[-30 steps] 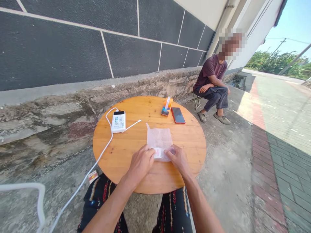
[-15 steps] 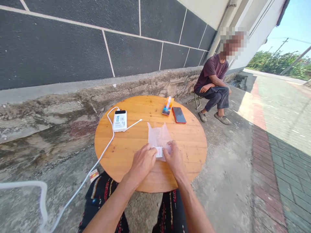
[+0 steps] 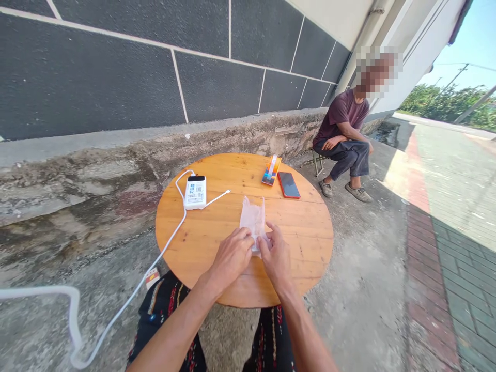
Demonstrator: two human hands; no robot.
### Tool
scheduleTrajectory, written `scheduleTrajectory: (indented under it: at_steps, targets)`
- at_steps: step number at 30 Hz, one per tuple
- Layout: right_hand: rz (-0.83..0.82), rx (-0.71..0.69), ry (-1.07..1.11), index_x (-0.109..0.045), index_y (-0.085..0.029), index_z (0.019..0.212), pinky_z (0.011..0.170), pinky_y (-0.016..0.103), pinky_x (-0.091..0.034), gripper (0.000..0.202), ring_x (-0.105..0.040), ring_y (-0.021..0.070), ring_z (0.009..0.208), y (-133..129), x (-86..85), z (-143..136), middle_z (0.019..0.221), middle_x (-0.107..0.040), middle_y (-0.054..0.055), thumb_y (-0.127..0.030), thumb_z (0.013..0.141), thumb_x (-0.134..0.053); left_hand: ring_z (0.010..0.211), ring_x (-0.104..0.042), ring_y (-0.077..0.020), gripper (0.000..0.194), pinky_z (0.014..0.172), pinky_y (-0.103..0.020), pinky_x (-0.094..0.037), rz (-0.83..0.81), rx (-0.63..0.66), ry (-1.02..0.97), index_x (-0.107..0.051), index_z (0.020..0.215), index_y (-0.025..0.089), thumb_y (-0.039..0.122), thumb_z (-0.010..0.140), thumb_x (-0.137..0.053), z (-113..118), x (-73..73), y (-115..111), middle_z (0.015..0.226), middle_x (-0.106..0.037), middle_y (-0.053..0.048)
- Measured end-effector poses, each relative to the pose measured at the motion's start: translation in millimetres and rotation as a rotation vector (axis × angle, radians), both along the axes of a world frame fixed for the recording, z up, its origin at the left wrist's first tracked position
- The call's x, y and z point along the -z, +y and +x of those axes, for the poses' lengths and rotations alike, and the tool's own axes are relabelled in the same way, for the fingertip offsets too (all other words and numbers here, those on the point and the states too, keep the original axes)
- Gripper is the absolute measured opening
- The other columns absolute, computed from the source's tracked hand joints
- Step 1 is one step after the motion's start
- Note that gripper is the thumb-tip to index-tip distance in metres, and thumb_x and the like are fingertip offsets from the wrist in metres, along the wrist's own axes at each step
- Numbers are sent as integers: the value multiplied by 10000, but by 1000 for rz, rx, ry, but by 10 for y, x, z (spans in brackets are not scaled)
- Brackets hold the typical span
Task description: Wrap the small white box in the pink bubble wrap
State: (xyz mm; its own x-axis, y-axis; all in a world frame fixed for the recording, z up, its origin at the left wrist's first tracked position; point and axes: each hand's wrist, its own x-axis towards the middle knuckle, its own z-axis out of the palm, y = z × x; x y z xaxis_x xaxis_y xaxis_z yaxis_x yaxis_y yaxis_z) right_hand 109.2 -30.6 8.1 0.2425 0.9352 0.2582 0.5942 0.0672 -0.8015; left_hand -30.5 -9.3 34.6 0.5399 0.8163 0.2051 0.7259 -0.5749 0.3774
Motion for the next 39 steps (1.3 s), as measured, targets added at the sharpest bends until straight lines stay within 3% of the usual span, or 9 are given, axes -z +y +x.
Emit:
scheduleTrajectory:
  at_steps: [7,12,15,22,27,31,39]
  targets:
    - [0,-12,-112,-484,-111,1258,669,290,-464,418,-629,183,706,0,-2,-82,873,-689,81,-242,867,-423,1003,-536,-178,293,866,-287,-452,-41,60,-72,-652,900,206,43,807,-427,-23,-4,43,1040,-582,-44]
    - [9,-35,-151,-479,-94,1257,646,294,-477,414,-638,181,680,-52,-8,-111,909,-692,104,-232,874,-401,1025,-530,-202,276,849,-306,-457,-47,17,-169,-674,905,205,88,841,-433,-65,83,42,1100,-526,-73]
    - [35,-85,-124,-441,-94,1282,617,296,-493,458,-628,174,669,-115,7,-103,959,-672,112,-259,854,-450,957,-540,-179,267,820,-282,-454,-86,22,-221,-677,918,218,113,860,-438,-95,92,37,1021,-515,-61]
    - [187,-202,-159,-379,-130,1340,760,362,-515,518,-614,180,809,-235,128,-28,1093,-624,130,-137,824,-419,866,-530,-148,244,773,-248,-422,-132,83,-284,-662,860,195,92,850,-441,-115,57,75,909,-513,-34]
    - [159,-147,-126,-418,-127,1320,755,367,-518,478,-611,184,787,-214,182,-47,1073,-635,125,-218,856,-489,832,-538,-136,232,745,-238,-406,-173,111,-322,-653,812,195,93,842,-447,-123,46,116,864,-542,-16]
    - [109,-77,-81,-505,-131,1249,719,353,-526,388,-624,177,727,-202,157,-71,998,-671,101,-256,883,-478,809,-548,-136,168,719,-242,-406,-189,51,-362,-626,866,193,103,821,-492,-133,37,128,857,-568,-4]
    - [97,-26,-53,-576,-120,1182,783,365,-523,349,-659,211,836,-173,90,-66,983,-699,119,-240,883,-444,819,-531,-141,238,736,-248,-408,-138,127,-301,-686,812,194,120,860,-466,-144,69,111,853,-549,-24]
